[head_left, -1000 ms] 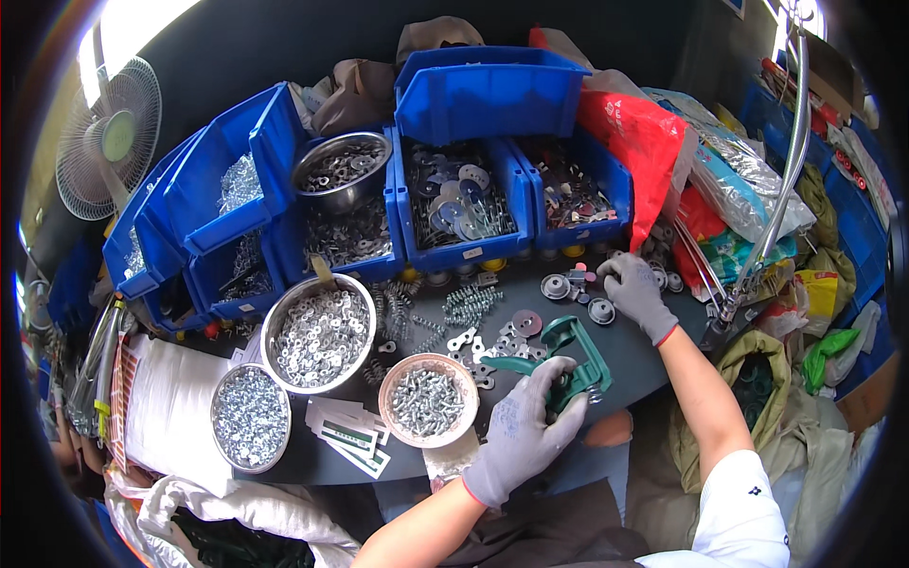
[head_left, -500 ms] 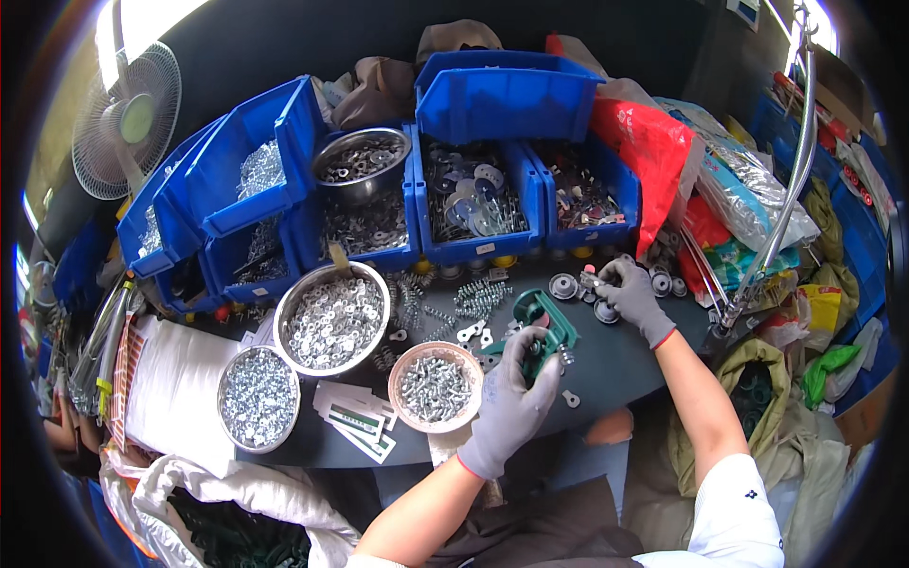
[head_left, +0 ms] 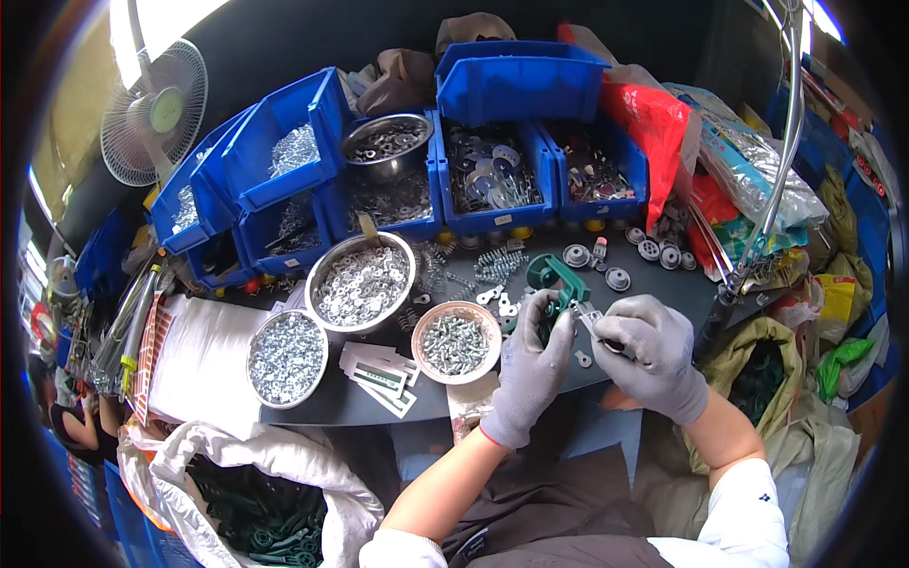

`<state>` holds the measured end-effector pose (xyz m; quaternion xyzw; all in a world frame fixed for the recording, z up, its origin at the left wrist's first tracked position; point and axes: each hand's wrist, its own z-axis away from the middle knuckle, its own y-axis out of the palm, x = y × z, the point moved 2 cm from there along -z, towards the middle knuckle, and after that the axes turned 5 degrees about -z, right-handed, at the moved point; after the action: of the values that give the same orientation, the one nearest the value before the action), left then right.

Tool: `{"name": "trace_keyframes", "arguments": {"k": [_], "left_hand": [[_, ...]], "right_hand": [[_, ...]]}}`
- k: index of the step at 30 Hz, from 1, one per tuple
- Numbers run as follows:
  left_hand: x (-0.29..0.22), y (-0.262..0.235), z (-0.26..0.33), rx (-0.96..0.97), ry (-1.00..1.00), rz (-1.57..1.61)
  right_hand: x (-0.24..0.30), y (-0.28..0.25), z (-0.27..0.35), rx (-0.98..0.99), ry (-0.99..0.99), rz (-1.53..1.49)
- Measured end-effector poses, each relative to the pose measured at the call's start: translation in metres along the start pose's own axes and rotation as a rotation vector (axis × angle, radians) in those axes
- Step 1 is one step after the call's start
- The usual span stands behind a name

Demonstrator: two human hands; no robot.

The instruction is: The person assembles mechanical components by applying grease with a grease gun, then securing metal plates with screws and washers using a power screwdriver.

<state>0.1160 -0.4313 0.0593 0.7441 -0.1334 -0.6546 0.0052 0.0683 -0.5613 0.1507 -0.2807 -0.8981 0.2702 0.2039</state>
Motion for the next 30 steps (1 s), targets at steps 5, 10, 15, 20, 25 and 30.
{"name": "trace_keyframes", "arguments": {"k": [5,10,15,20,25,30], "left_hand": [[-0.005,0.004,0.014,-0.064,0.078,-0.051],[-0.012,0.002,0.022,0.030,0.076,0.060],[-0.055,-0.007,0.028,0.343,-0.132,0.250],[-0.074,-0.038,0.038,0.362,-0.141,0.184],[-0.089,-0.065,0.051,0.309,-0.218,0.360],[-0.073,-0.069,0.059,0.442,-0.211,0.550]], "right_hand": [[0.016,0.013,0.015,-0.012,-0.084,0.254],[0.028,0.004,0.006,0.121,0.111,-0.114],[0.018,-0.003,-0.003,0.052,-0.016,-0.014],[0.011,0.002,-0.004,0.080,-0.034,-0.124],[-0.066,0.031,0.066,0.661,-0.159,0.141],[-0.084,0.048,0.079,0.798,-0.152,0.169]]}}
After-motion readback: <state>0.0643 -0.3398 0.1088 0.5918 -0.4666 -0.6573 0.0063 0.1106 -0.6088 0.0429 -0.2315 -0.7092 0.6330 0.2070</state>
